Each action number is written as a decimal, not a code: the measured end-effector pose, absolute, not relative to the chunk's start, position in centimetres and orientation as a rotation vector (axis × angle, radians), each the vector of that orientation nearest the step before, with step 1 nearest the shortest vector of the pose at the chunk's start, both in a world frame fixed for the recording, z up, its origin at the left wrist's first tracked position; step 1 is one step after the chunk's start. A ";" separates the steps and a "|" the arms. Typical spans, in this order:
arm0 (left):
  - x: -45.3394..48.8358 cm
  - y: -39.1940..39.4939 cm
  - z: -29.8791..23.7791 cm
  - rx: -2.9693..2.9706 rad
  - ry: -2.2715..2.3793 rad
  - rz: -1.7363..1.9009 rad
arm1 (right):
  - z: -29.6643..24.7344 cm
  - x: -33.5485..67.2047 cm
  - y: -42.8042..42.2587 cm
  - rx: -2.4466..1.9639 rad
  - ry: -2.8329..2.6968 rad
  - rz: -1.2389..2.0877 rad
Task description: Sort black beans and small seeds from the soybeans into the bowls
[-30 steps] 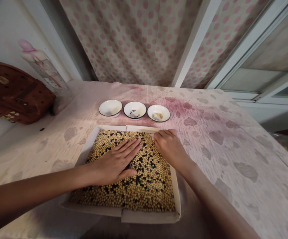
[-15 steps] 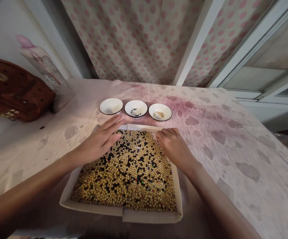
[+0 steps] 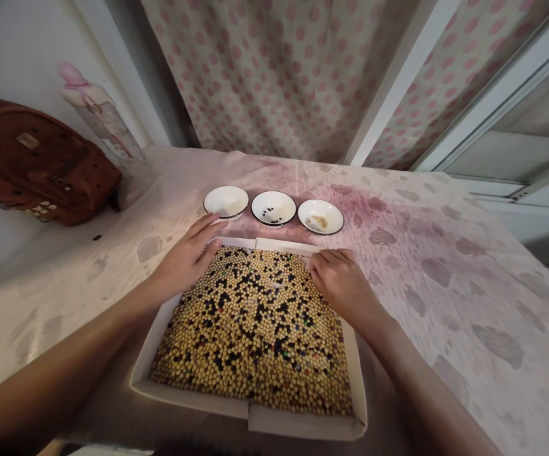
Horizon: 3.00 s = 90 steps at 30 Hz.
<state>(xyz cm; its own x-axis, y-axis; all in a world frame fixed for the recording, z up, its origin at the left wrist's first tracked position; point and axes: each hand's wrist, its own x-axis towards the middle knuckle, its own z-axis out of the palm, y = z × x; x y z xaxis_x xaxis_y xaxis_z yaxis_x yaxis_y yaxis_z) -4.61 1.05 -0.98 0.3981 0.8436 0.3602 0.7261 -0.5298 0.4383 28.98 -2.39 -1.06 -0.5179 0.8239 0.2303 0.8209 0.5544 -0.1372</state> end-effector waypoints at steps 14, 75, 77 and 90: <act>-4.7 0.8 -2.4 2.574 1.467 0.705 | -1.7 32.0 4.9 -1.672 -1.897 -0.064; -4.8 0.7 -1.6 2.596 1.441 0.591 | -1.5 27.8 -2.0 -1.480 -2.462 -0.021; -4.8 0.7 -1.7 2.604 1.441 0.593 | -1.5 27.8 -2.0 -1.486 -2.471 -0.026; -5.0 0.9 -2.5 2.603 1.409 0.690 | -0.3 30.3 1.7 -1.548 -2.011 -0.058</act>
<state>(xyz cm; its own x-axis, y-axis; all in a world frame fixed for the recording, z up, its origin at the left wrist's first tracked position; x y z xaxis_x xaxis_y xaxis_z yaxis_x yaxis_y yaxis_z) -4.98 0.93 -2.51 0.4682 0.8153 0.3407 0.7691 -0.5659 0.2972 30.33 1.67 -0.31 -0.1458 0.8680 0.4748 0.8940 0.3211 -0.3125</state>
